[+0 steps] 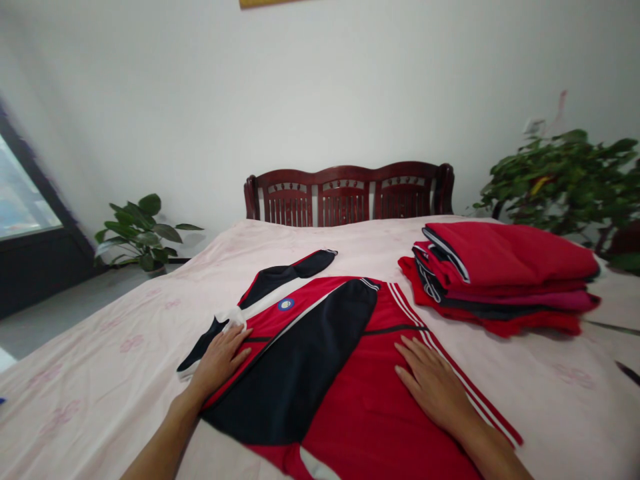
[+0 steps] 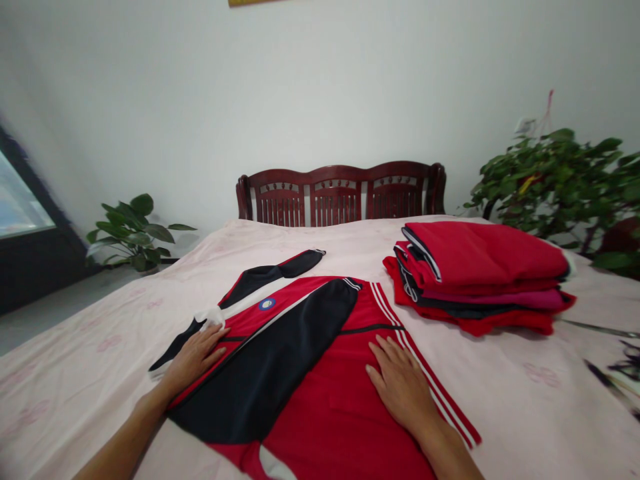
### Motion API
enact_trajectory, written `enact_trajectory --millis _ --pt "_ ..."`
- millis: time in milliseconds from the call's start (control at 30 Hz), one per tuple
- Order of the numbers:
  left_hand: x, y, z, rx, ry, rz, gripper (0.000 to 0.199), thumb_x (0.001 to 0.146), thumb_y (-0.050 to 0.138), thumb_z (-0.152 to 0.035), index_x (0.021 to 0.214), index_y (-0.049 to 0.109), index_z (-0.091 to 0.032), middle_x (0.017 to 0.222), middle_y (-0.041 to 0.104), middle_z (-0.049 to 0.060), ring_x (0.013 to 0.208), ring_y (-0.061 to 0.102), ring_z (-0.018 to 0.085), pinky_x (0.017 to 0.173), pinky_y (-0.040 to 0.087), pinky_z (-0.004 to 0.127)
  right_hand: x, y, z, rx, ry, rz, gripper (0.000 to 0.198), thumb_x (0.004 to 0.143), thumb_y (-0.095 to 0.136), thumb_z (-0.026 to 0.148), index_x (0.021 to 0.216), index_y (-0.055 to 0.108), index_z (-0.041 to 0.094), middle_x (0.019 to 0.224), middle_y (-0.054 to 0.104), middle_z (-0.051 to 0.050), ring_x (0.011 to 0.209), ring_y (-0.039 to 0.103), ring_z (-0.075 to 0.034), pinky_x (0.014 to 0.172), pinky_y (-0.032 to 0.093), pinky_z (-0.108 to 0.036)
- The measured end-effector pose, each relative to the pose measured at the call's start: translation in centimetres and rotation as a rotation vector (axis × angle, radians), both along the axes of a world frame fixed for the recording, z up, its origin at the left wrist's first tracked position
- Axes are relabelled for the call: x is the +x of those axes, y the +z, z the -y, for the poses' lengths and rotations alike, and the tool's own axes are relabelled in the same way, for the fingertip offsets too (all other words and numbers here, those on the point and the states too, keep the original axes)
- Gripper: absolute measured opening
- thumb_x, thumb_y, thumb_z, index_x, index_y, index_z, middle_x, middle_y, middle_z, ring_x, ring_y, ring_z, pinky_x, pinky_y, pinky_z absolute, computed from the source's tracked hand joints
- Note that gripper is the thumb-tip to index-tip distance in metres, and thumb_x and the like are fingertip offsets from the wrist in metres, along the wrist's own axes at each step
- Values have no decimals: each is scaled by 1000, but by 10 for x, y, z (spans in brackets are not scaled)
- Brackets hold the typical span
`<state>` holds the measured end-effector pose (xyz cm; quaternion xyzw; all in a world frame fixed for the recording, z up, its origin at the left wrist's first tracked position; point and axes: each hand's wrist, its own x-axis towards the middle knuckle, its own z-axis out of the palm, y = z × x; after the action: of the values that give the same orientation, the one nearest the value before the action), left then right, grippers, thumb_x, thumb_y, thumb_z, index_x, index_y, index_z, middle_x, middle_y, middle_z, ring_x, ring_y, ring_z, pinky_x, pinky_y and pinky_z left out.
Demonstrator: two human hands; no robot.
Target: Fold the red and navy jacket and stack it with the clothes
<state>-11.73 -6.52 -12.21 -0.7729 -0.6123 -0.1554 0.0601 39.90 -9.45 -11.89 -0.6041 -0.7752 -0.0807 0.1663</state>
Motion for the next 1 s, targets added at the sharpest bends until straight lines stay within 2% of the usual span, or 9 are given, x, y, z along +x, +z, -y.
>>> enact_trajectory --millis 467,1000 --pt "-2 -3 -1 34 -9 17 50 97 46 -48 141 56 -27 148 54 8 140 46 28 118 33 51 1 -5 -2 11 6 -17 54 94 42 48 136 62 20 145 56 -11 136 49 -30 114 38 -51" --pt "0 0 0 6 1 15 50 98 46 -46 142 55 -27 149 53 9 141 45 28 119 31 52 0 1 0 -18 1 21 55 95 41 47 137 61 18 146 55 -11 137 49 -29 115 38 -51"
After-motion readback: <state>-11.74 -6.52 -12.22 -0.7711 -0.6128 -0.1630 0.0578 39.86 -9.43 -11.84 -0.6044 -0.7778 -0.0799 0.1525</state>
